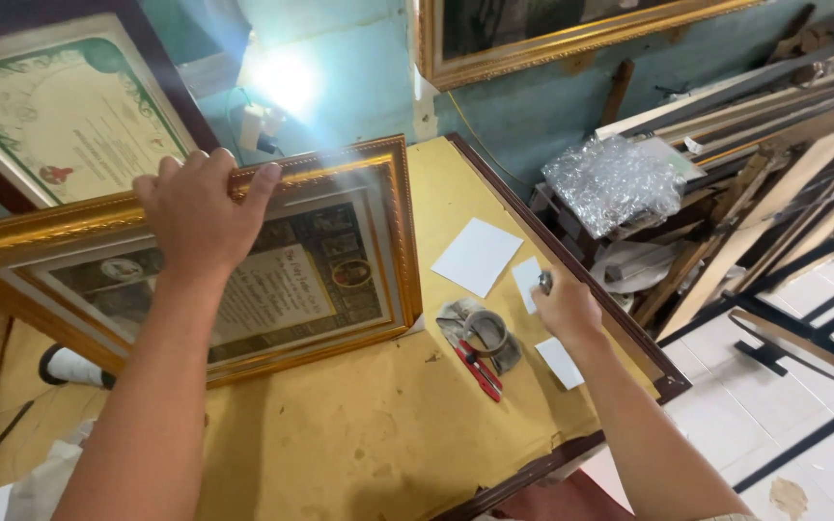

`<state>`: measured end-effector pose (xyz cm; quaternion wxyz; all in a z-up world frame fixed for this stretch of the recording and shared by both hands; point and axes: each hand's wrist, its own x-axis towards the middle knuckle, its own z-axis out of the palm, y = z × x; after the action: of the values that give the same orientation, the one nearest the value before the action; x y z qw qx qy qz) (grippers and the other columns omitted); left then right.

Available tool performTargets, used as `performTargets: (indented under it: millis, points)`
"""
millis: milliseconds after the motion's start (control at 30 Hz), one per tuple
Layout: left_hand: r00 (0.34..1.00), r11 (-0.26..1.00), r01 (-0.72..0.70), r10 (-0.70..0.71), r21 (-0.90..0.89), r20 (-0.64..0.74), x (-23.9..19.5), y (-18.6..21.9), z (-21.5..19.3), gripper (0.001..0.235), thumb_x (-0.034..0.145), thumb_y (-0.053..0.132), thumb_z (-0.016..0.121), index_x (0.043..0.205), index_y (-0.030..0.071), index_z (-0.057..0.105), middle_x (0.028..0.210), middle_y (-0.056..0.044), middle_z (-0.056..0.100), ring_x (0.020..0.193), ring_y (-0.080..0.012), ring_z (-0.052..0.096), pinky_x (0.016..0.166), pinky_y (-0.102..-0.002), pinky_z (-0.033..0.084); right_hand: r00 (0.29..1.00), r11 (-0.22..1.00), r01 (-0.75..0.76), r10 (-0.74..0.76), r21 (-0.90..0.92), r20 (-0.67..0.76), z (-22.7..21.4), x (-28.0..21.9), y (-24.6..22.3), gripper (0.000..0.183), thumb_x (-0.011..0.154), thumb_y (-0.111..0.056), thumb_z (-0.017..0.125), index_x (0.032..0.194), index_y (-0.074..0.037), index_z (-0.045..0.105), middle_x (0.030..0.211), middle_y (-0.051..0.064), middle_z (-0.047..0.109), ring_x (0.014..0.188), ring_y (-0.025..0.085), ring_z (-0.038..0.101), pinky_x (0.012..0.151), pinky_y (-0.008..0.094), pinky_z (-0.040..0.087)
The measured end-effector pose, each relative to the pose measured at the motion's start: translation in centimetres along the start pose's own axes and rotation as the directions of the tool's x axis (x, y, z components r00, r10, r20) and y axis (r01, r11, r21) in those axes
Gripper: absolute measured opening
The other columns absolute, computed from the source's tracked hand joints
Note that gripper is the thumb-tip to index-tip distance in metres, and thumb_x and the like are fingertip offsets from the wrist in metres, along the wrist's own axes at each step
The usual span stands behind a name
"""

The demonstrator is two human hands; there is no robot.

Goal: Finishing a framed artwork by applying protective backing paper, securing it with tape, and adding corner protectors.

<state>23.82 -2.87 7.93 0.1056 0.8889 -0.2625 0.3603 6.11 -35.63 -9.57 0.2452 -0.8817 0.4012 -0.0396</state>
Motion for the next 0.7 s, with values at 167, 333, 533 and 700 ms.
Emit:
performTargets:
  millis: [167,333,533,700]
  points:
    - [1.0,0.997,0.014,-0.013,0.074,-0.02,0.0,2.3,-1.8,0.053,0.087,0.06,0.043,0.07,0.013,0.061,0.068,-0.011,0.056,0.078,-0.033,0.057,0.073,-0.05,0.039,0.99,0.707,0.141,-0.123,0.693,-0.075,-5.3,-1.8,-6.3,0.04,0.077,-0.021,0.057,0.112,-0.004,0.045,0.086,0.013,0.048,0.078,0.027,0.051,0.064,0.038,0.044]
    - [0.961,0.994,-0.029,0.057,-0.106,0.271,1.6,6.2,-3.7,0.058,0.087,0.058,0.026,0.084,0.015,0.064,0.084,-0.011,0.061,0.091,-0.0277,0.057,0.087,-0.046,0.038,0.889,0.293,0.345,-0.407,0.892,-0.21,-7.7,-2.7,-10.9,0.031,0.078,-0.002,0.059,0.108,0.0,0.053,0.074,0.005,0.039,0.059,0.013,0.043,0.049,0.027,0.043]
    - [0.742,0.948,-0.035,0.236,-0.316,0.628,3.9,11.0,-7.6,0.048,0.075,0.047,0.058,0.099,0.005,0.06,0.086,-0.012,0.062,0.092,-0.0325,0.057,0.089,-0.045,0.041,0.699,0.299,0.571,-0.665,0.765,-0.262,-7.0,-1.3,-13.7,0.04,0.065,-0.012,0.078,0.102,-0.003,0.063,0.072,0.011,0.052,0.063,0.017,0.049,0.055,0.032,0.045]
    - [0.746,0.935,0.024,0.218,-0.353,0.63,4.0,10.5,-5.3,0.051,0.066,0.056,0.064,0.086,0.01,0.059,0.07,-0.007,0.057,0.082,-0.0294,0.059,0.078,-0.04,0.045,0.739,0.39,0.552,-0.638,0.736,-0.216,-7.6,-1.9,-15.3,0.057,0.065,-0.016,0.078,0.116,-0.01,0.053,0.075,0.013,0.059,0.061,0.017,0.047,0.061,0.032,0.042]
